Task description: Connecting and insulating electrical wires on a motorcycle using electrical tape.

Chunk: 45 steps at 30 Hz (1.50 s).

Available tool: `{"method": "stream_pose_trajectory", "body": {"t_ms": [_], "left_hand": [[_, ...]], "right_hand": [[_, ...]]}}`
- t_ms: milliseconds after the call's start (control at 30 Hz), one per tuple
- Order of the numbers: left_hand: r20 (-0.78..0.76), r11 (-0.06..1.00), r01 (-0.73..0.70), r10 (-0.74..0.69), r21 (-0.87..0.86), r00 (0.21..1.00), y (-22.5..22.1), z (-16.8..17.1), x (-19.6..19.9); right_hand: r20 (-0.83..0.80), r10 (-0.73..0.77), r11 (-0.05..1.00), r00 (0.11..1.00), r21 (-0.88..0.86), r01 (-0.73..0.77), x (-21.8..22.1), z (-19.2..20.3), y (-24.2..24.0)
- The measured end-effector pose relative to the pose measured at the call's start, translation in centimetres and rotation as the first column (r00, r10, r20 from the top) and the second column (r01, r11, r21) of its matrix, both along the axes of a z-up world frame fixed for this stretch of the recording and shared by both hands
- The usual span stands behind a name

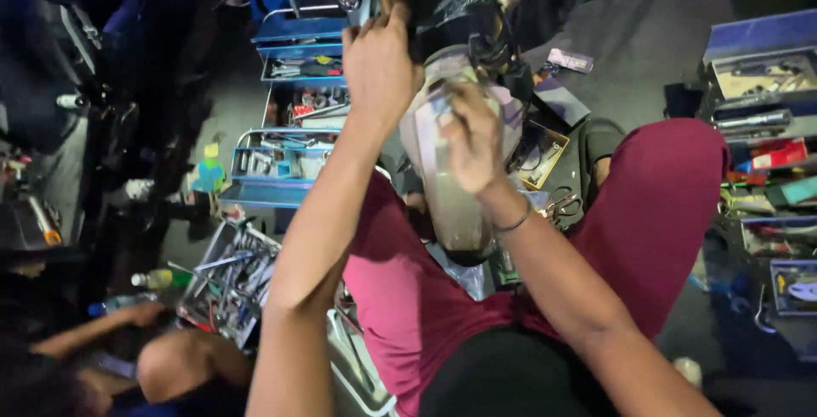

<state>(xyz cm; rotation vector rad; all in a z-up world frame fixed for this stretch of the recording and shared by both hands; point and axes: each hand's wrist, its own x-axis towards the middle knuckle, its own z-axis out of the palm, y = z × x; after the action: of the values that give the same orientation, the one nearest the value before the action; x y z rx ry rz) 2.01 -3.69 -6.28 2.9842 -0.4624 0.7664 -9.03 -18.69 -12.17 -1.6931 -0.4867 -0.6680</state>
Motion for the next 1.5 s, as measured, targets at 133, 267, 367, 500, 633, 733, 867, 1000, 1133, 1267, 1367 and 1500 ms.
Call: {"method": "stream_pose_trajectory", "body": {"t_ms": [133,267,367,500,633,733,867,1000,1133,1267,1367,1500], "left_hand": [[0.148,0.965,-0.11,0.076,0.237,0.986,0.7,-1.2,2.3],[0.393,0.914,-0.247,0.109,0.32,0.913,0.1,-0.7,3.1],[0.374,0.938,-0.143,0.016,0.316,0.927,-0.1,-0.5,2.6],[0.165,0.975,0.031,-0.068,0.22,0.984,0.4,-1.0,2.2],[0.069,0.991,0.081,-0.089,0.104,0.994,0.0,2.3,-2.0],[0.076,0.878,0.295,-0.288,-0.377,0.955,-1.0,3.8,-6.4],[-0.001,0.565,0.334,-0.511,-0.754,0.86,-2.5,3.0,-8.9],[0.069,0.463,0.34,-0.509,-0.818,0.858,-3.1,2.1,-8.5],[0.109,0.344,0.303,-0.484,-0.889,0.869,-4.0,0.5,-8.1],[0.136,0.292,0.309,-0.49,-0.905,0.861,-4.5,-0.4,-7.6],[0.14,0.308,0.321,-0.489,-0.895,0.861,-4.7,0.4,-7.6],[0.153,0.339,0.356,-0.501,-0.871,0.852,-4.9,1.0,-7.4]], "right_hand": [[-0.262,0.013,0.996,0.965,0.088,0.011,1.8,-3.1,-1.9],[-0.449,0.132,0.99,0.884,0.102,-0.096,3.2,-3.5,-3.6],[-0.497,0.284,0.959,0.82,0.141,-0.247,5.0,-4.7,-5.9],[-0.385,0.37,0.921,0.845,0.035,-0.387,5.5,0.0,-8.2],[-0.323,0.372,0.912,0.87,-0.05,-0.408,5.2,2.7,-8.8],[-0.282,0.351,0.915,0.893,-0.099,-0.391,5.3,1.8,-8.6],[-0.226,0.317,0.916,0.921,-0.178,-0.359,3.7,3.1,-7.8],[-0.155,0.264,0.907,0.952,-0.296,-0.3,3.0,4.0,-7.6],[-0.144,0.207,0.928,0.968,-0.284,-0.241,3.7,0.8,-8.8],[-0.103,0.19,0.919,0.976,-0.332,-0.214,3.7,-0.1,-9.4],[-0.124,0.187,0.916,0.975,-0.335,-0.218,3.3,0.7,-9.5],[-0.164,0.181,0.916,0.97,-0.33,-0.227,2.6,2.2,-9.4]]}}
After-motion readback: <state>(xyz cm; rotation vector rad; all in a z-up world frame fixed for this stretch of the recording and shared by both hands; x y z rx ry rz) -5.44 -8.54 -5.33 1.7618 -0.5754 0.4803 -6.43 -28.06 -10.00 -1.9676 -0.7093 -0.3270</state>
